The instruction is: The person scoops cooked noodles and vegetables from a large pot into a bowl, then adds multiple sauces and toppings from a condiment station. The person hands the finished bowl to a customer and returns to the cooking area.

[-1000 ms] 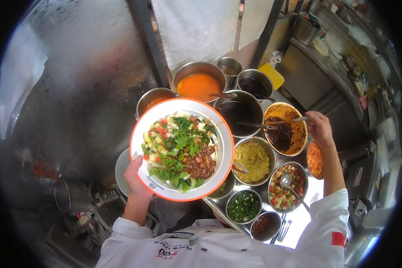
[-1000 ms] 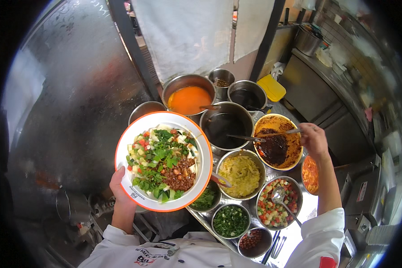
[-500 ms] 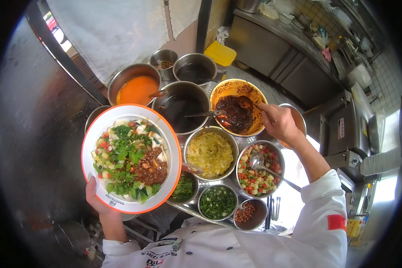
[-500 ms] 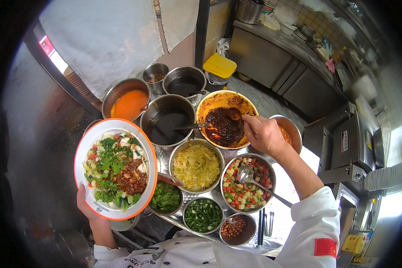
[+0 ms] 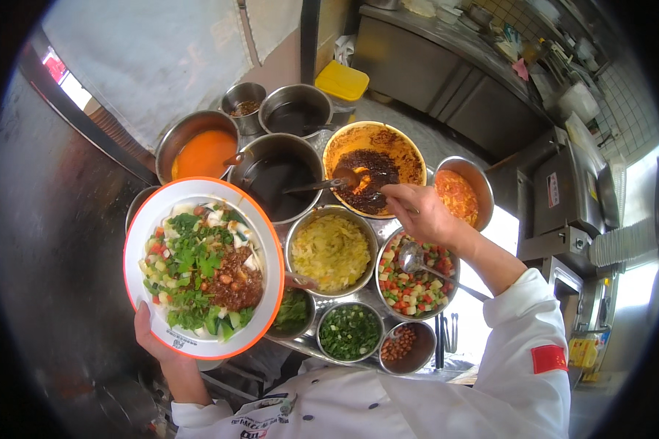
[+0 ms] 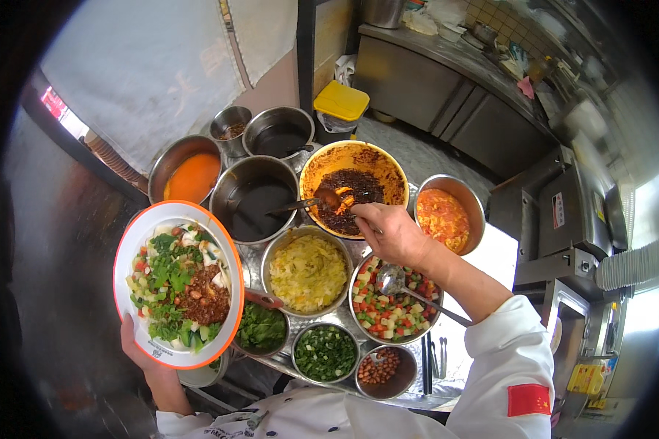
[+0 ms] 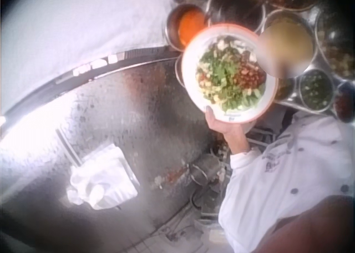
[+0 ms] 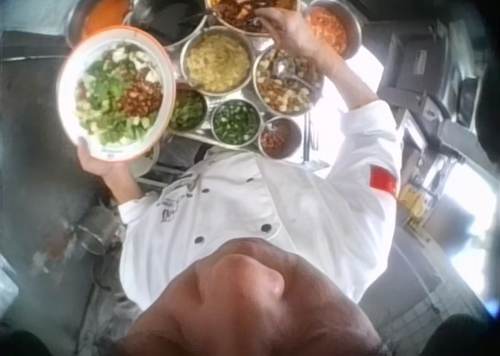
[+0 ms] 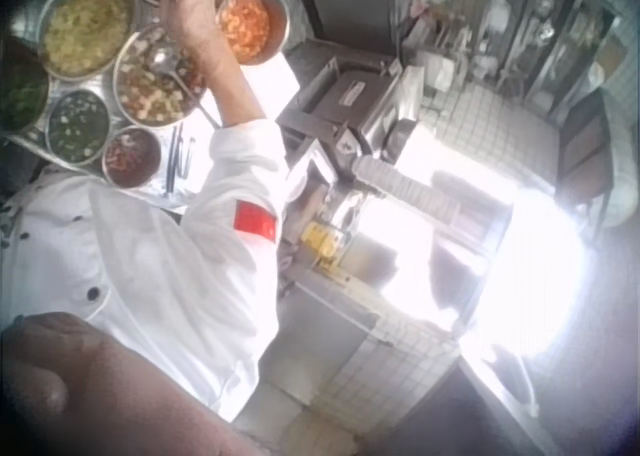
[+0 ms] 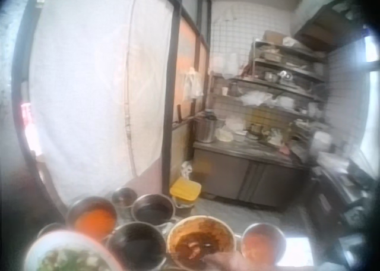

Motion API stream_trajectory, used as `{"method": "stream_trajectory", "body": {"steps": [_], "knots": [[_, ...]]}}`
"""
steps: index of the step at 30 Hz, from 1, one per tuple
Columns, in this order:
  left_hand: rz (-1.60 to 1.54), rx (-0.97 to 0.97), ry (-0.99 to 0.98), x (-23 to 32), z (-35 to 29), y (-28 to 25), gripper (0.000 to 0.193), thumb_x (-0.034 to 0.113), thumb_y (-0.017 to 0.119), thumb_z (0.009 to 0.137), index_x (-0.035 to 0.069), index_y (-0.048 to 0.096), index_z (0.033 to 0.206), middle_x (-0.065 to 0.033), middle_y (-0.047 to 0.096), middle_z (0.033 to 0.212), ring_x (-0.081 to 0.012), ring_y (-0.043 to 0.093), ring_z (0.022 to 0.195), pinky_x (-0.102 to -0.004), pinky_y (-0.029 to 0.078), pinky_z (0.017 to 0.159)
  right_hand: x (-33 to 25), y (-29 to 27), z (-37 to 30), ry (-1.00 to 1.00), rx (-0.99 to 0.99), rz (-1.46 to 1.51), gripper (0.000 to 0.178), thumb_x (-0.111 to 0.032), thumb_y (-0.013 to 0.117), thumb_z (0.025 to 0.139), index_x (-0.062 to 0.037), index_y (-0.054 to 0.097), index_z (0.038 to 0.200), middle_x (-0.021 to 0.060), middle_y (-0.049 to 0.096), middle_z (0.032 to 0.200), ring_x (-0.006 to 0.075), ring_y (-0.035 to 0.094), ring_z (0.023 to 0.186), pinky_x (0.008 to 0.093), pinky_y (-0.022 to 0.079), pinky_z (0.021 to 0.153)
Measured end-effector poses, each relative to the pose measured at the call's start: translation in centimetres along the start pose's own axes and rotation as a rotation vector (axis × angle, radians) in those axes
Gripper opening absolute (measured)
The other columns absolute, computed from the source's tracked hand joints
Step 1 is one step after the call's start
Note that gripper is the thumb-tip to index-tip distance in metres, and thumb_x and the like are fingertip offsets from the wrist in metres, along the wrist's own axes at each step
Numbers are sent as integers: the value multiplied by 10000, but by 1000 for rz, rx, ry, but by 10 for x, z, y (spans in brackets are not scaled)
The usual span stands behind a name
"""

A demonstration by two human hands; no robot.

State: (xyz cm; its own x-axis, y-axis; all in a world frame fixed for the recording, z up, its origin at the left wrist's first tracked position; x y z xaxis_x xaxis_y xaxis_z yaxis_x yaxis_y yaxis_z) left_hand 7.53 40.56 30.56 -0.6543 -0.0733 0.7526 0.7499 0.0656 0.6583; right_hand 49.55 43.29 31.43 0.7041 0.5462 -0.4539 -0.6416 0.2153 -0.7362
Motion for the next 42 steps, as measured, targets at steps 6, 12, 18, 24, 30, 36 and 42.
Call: {"method": "stream_trajectory", "body": {"steps": [6, 12, 18, 24, 30, 36, 42], "knots": [[23, -28, 7, 0, -2, 0, 544, 307, 404, 896, -39, 376, 1314, -183, 468, 1297, -300, 497, 1143, -403, 393, 971, 9, -28, -8, 23, -25, -283, 106, -23, 556, 814, 30, 579, 904, 190, 606, 733, 341, 618, 655, 393, 515, 570], [38, -22, -9, 0, -3, 1, 550, 314, 405, 893, -39, 375, 1315, -182, 467, 1298, -301, 492, 1149, -405, 389, 976, 5, -23, -18, 30, 22, 46, 123, -16, 563, 820, 41, 581, 927, 198, 621, 755, 332, 630, 661, 375, 524, 578], [66, -19, 0, -1, -4, 8, 569, 301, 418, 866, -42, 369, 1317, -184, 457, 1306, -307, 485, 1159, -408, 392, 968, 7, -25, -10, 146, 62, -89, 116, -30, 555, 829, 42, 594, 912, 211, 625, 747, 324, 638, 633, 365, 527, 570], [85, 28, -14, -3, -6, 7, 565, 299, 418, 867, -41, 373, 1315, -183, 458, 1306, -305, 485, 1158, -407, 395, 965, 28, -7, -19, 641, 170, 503, 126, -24, 544, 834, 63, 588, 914, 219, 620, 731, 299, 638, 606, 335, 523, 565], [71, -4, -17, -2, -7, 11, 564, 294, 425, 863, -39, 373, 1317, -184, 457, 1307, -306, 483, 1162, -411, 388, 971, 21, -2, 2, 174, 239, 49, 151, 7, 571, 814, 48, 574, 959, 213, 604, 730, 336, 627, 666, 348, 511, 590], [55, -4, -33, -4, -9, 16, 579, 300, 429, 857, -39, 365, 1322, -184, 452, 1311, -304, 475, 1171, -412, 381, 978, 30, 3, -25, 637, 149, 556, 195, -89, 518, 898, 64, 556, 1013, 127, 631, 715, 205, 645, 646, 300, 533, 592], [34, -17, -50, -10, -5, 27, 541, 298, 406, 891, -41, 381, 1311, -181, 472, 1298, -298, 492, 1156, -404, 382, 987, 71, -15, -52, 999, 428, 1048, 202, -88, 454, 907, 89, 540, 949, 188, 621, 766, 230, 650, 639, 294, 549, 564]]}}
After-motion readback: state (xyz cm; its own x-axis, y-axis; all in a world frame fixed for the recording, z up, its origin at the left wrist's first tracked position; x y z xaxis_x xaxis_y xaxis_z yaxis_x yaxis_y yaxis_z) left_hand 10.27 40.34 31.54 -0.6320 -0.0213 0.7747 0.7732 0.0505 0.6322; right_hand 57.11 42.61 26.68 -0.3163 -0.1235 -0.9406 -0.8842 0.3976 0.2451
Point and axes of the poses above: each hand's wrist, its own z-axis towards the middle knuckle, its own y-axis out of the palm, x = y × z, the point moved 5 cm from there along z, towards the middle knuckle
